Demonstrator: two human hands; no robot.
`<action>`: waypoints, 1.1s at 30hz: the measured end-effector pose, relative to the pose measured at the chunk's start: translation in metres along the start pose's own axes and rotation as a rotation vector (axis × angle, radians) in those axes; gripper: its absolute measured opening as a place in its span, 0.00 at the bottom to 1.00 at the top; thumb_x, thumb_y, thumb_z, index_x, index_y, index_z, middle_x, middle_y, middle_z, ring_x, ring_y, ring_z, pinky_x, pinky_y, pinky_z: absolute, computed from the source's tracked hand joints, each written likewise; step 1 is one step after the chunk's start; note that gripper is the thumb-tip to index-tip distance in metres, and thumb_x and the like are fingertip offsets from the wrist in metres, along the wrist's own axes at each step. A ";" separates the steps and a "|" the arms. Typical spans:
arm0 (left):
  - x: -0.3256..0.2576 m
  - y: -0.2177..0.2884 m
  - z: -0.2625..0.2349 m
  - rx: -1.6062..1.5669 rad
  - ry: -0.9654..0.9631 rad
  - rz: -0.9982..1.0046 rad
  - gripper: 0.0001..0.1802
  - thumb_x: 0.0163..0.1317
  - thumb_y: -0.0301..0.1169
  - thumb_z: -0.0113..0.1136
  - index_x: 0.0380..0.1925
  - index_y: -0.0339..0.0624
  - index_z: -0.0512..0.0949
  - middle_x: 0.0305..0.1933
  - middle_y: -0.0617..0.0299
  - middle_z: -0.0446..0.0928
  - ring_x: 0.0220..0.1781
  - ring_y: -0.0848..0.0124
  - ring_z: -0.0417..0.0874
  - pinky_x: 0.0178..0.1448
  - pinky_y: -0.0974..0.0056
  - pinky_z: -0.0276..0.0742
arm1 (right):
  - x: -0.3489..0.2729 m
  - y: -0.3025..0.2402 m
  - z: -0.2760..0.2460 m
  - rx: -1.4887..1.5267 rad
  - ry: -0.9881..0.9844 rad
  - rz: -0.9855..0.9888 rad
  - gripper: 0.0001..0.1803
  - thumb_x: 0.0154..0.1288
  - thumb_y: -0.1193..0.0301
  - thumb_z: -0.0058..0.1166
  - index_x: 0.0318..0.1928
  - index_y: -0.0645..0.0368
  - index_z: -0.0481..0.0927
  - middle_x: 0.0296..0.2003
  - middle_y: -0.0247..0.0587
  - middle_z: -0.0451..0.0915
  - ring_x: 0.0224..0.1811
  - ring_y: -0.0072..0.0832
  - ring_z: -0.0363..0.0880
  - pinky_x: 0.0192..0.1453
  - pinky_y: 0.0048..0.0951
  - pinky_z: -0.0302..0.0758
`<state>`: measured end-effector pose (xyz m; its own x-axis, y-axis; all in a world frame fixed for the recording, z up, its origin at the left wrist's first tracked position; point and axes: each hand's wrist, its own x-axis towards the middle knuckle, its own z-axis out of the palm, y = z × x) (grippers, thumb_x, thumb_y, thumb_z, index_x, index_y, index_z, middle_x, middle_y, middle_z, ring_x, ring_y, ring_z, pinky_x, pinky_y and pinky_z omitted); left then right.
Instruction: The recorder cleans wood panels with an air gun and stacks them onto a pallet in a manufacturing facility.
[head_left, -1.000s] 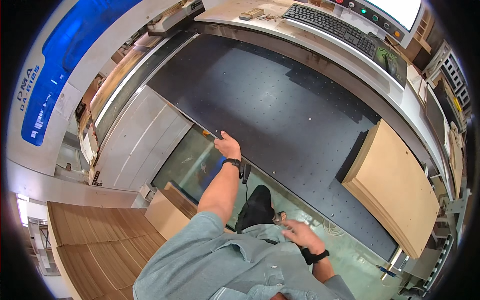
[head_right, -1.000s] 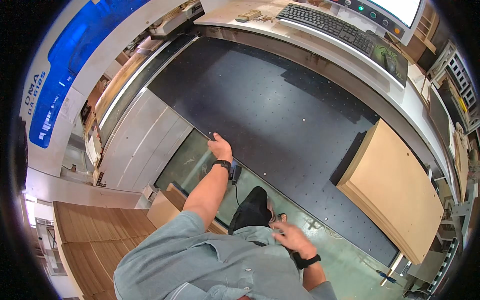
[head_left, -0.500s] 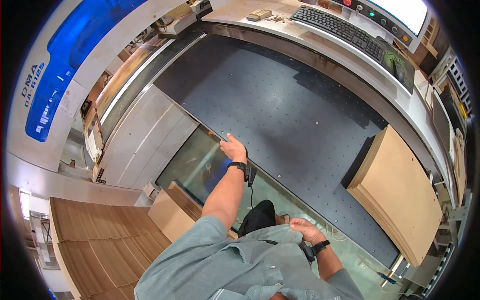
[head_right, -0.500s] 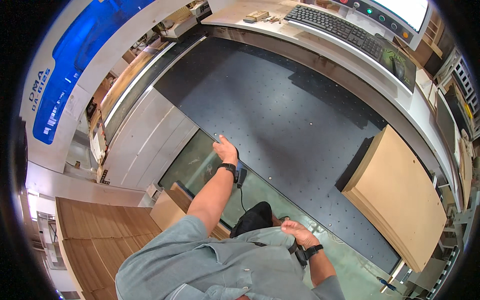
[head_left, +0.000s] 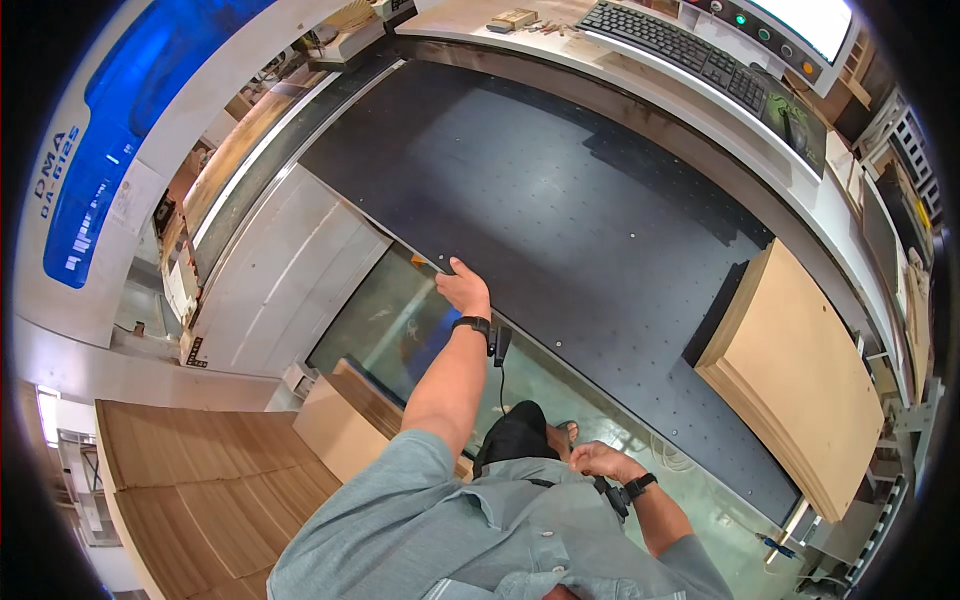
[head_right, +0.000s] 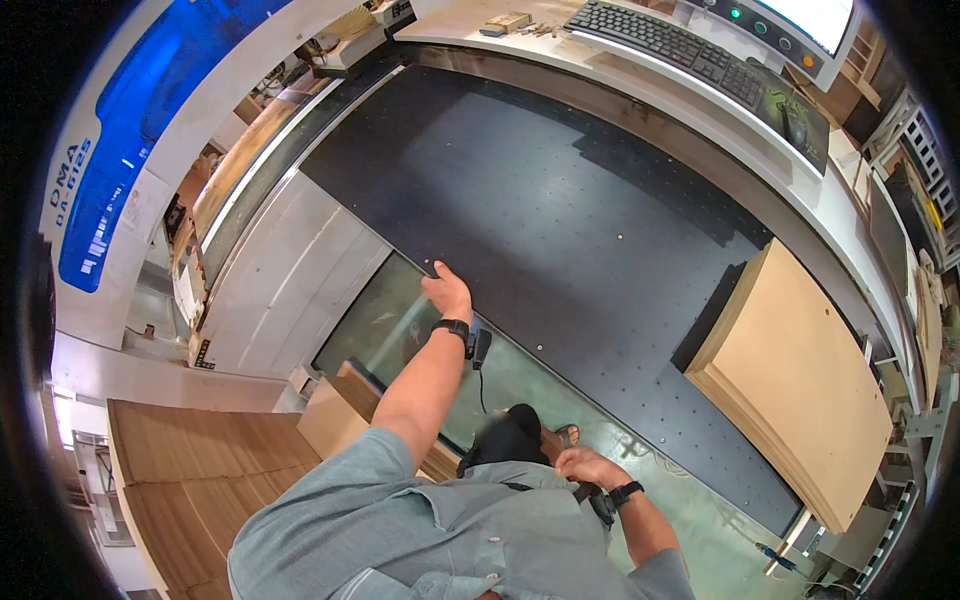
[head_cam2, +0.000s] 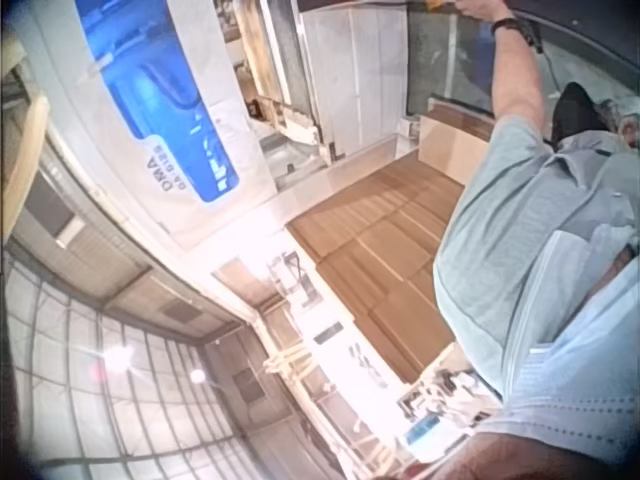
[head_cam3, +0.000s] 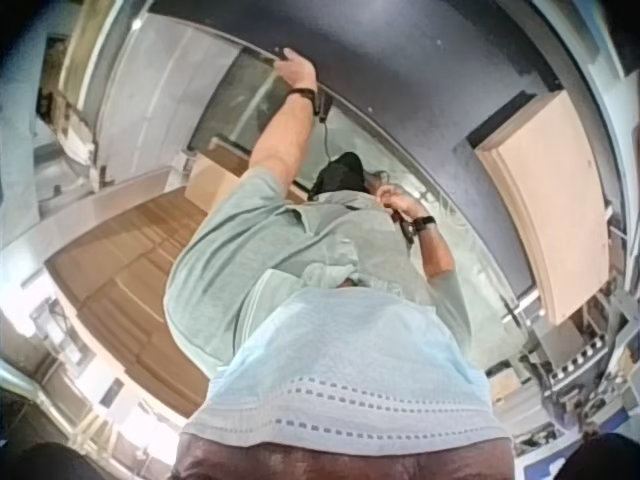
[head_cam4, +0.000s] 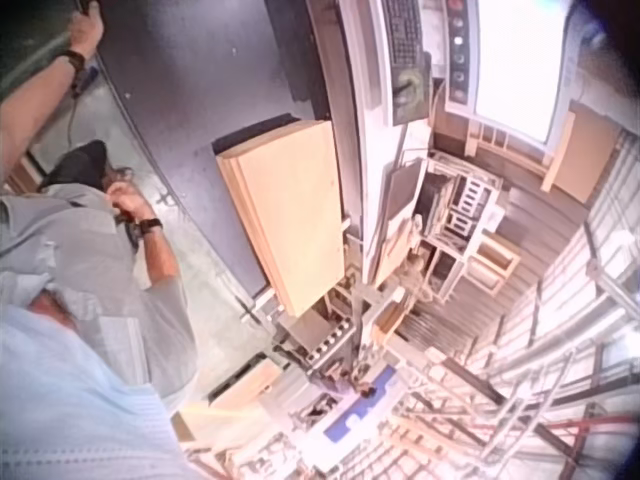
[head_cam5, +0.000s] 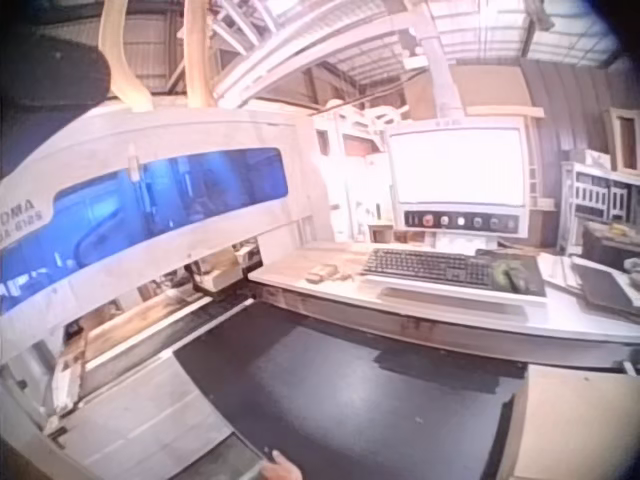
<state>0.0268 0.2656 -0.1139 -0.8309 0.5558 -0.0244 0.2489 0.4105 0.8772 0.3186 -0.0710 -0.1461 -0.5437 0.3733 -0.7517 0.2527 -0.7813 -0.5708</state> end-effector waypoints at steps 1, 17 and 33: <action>0.000 0.001 0.000 0.008 0.014 -0.014 0.36 0.74 0.52 0.47 0.56 0.21 0.66 0.55 0.27 0.70 0.58 0.35 0.72 0.63 0.43 0.69 | 0.000 -0.001 0.002 -0.066 0.004 -0.026 0.07 0.65 0.70 0.61 0.42 0.55 0.83 0.32 0.24 0.79 0.33 0.17 0.74 0.38 0.22 0.70; -0.003 0.004 -0.002 0.009 -0.009 -0.042 0.36 0.74 0.52 0.47 0.59 0.23 0.65 0.58 0.29 0.69 0.59 0.37 0.72 0.64 0.43 0.69 | -0.003 0.011 0.013 -0.635 -0.025 -0.267 0.22 0.73 0.58 0.49 0.61 0.54 0.79 0.49 0.39 0.85 0.50 0.30 0.80 0.58 0.33 0.74; -0.006 0.005 0.006 0.046 -0.006 -0.021 0.37 0.73 0.53 0.47 0.60 0.23 0.66 0.59 0.30 0.69 0.60 0.37 0.72 0.64 0.43 0.70 | 0.052 0.076 -0.010 -0.149 -0.025 0.009 0.24 0.75 0.57 0.50 0.63 0.56 0.78 0.58 0.34 0.80 0.57 0.23 0.74 0.64 0.30 0.70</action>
<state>0.0363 0.2685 -0.1123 -0.8330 0.5514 -0.0456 0.2542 0.4547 0.8536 0.3176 -0.1061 -0.2315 -0.5604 0.3527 -0.7493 0.3725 -0.7008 -0.6084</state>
